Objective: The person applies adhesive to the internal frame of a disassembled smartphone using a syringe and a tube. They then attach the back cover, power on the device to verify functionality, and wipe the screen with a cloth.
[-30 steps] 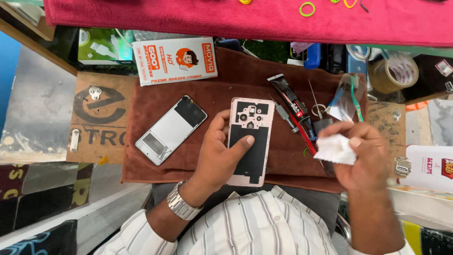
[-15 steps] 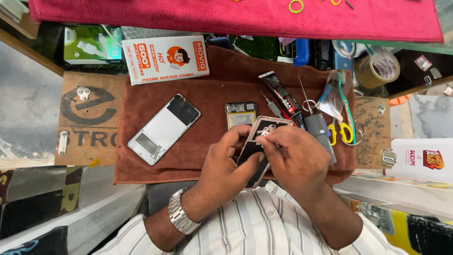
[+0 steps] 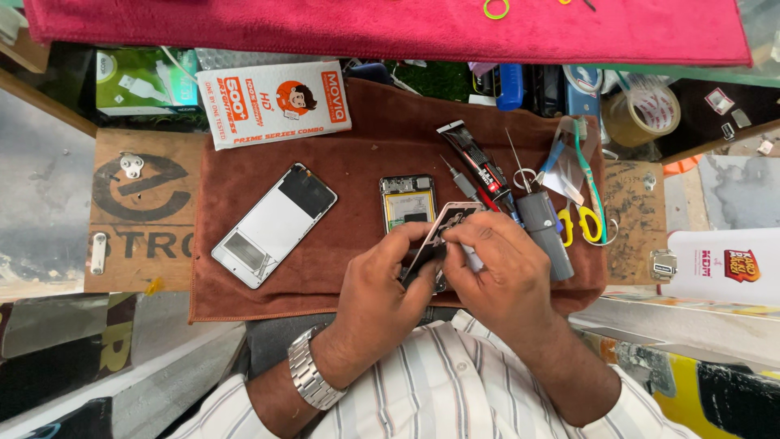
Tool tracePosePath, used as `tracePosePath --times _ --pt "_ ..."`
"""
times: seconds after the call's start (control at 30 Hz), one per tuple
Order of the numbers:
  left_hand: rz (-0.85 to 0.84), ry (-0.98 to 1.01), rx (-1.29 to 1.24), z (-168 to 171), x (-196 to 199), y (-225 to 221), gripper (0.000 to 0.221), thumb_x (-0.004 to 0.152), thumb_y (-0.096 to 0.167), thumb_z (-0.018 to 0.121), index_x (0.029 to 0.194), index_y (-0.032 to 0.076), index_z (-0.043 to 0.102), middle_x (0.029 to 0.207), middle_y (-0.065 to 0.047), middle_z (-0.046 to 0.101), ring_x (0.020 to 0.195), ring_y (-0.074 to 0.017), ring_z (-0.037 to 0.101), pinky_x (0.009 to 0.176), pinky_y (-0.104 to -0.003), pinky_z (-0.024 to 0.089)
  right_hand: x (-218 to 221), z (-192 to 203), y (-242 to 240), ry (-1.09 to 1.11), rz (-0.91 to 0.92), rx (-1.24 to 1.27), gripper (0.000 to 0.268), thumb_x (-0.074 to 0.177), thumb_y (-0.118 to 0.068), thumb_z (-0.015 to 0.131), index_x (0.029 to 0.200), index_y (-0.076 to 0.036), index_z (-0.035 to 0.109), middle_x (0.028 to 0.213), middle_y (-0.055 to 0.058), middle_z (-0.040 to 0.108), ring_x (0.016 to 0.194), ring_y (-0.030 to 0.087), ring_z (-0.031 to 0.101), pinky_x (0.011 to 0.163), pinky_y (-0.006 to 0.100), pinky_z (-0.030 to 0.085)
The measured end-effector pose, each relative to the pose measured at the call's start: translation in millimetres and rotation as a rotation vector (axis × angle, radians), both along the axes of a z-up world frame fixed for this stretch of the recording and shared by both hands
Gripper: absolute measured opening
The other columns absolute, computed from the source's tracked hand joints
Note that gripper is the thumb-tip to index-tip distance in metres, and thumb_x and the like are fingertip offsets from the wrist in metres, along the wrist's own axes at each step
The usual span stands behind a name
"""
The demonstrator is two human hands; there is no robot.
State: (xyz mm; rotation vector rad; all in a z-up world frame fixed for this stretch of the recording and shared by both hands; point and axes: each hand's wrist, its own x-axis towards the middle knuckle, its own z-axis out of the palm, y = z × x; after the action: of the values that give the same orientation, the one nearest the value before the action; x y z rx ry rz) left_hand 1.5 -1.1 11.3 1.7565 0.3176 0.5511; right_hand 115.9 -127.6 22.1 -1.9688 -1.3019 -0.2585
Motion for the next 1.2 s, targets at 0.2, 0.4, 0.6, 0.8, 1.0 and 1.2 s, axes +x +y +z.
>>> tracePosePath --times 0.2,0.4,0.6,0.8,1.0,1.2 --pt "0.083 0.029 0.271 -16.8 -7.6 -5.2 0.039 0.081 0.000 0.070 0.120 0.008 0.066 0.102 -0.017 0.074 0.089 -0.0344 0.075 0.074 -0.040 0.058 -8.2 -14.6 -3.1 0.315 -0.124 0.073 0.020 0.080 -0.002 0.078 0.097 -0.003 0.068 0.095 0.011 0.071 0.076 0.022 0.069 0.067 0.032 0.056" --pt "-0.189 -0.216 0.542 -112.4 6.4 39.4 0.039 0.082 -0.002 0.064 0.121 -0.001 0.065 0.121 -0.021 0.070 0.108 -0.0314 0.072 0.092 -0.038 0.058 -24.5 -59.0 6.2 1.476 0.030 0.572 0.018 0.101 0.000 0.074 0.094 -0.004 0.058 0.090 0.003 0.064 0.084 0.011 0.057 0.070 0.027 0.046" --pt "-0.104 -0.196 0.637 -157.5 -3.7 53.6 0.031 0.088 0.004 0.069 0.118 -0.001 0.066 0.113 -0.018 0.072 0.101 -0.0253 0.074 0.094 -0.035 0.058 -14.1 -85.4 -8.8 2.222 0.279 0.438 0.011 0.096 0.000 0.065 0.101 -0.008 0.060 0.092 0.002 0.066 0.075 0.011 0.063 0.061 0.025 0.050" --pt "0.103 0.058 0.104 -131.8 -6.9 54.8 0.041 0.085 0.008 0.076 0.122 -0.005 0.062 0.104 -0.021 0.074 0.097 -0.0214 0.074 0.094 -0.035 0.058 0.9 -100.9 -29.8 1.650 0.137 0.426 0.007 0.100 0.003 0.059 0.102 0.001 0.065 0.093 0.002 0.066 0.082 0.008 0.060 0.073 0.023 0.048" --pt "0.119 -0.192 -0.295 -91.3 6.2 25.6 0.055 0.080 0.013 0.077 0.127 -0.001 0.052 0.116 -0.020 0.070 0.108 -0.0186 0.072 0.099 -0.037 0.058 29.3 -93.8 -72.9 1.376 -0.198 0.306 0.016 0.097 -0.004 0.058 0.107 0.000 0.070 0.089 -0.001 0.068 0.079 0.003 0.060 0.070 0.021 0.049" --pt "-0.101 0.008 -0.614 -70.9 6.7 -12.2 0.060 0.076 0.007 0.078 0.129 0.000 0.051 0.114 -0.022 0.072 0.104 -0.0218 0.074 0.096 -0.041 0.059 25.8 -93.9 -85.9 1.394 -0.211 0.238 0.019 0.097 -0.007 0.061 0.113 0.001 0.067 0.089 -0.002 0.067 0.081 0.003 0.061 0.071 0.020 0.050"
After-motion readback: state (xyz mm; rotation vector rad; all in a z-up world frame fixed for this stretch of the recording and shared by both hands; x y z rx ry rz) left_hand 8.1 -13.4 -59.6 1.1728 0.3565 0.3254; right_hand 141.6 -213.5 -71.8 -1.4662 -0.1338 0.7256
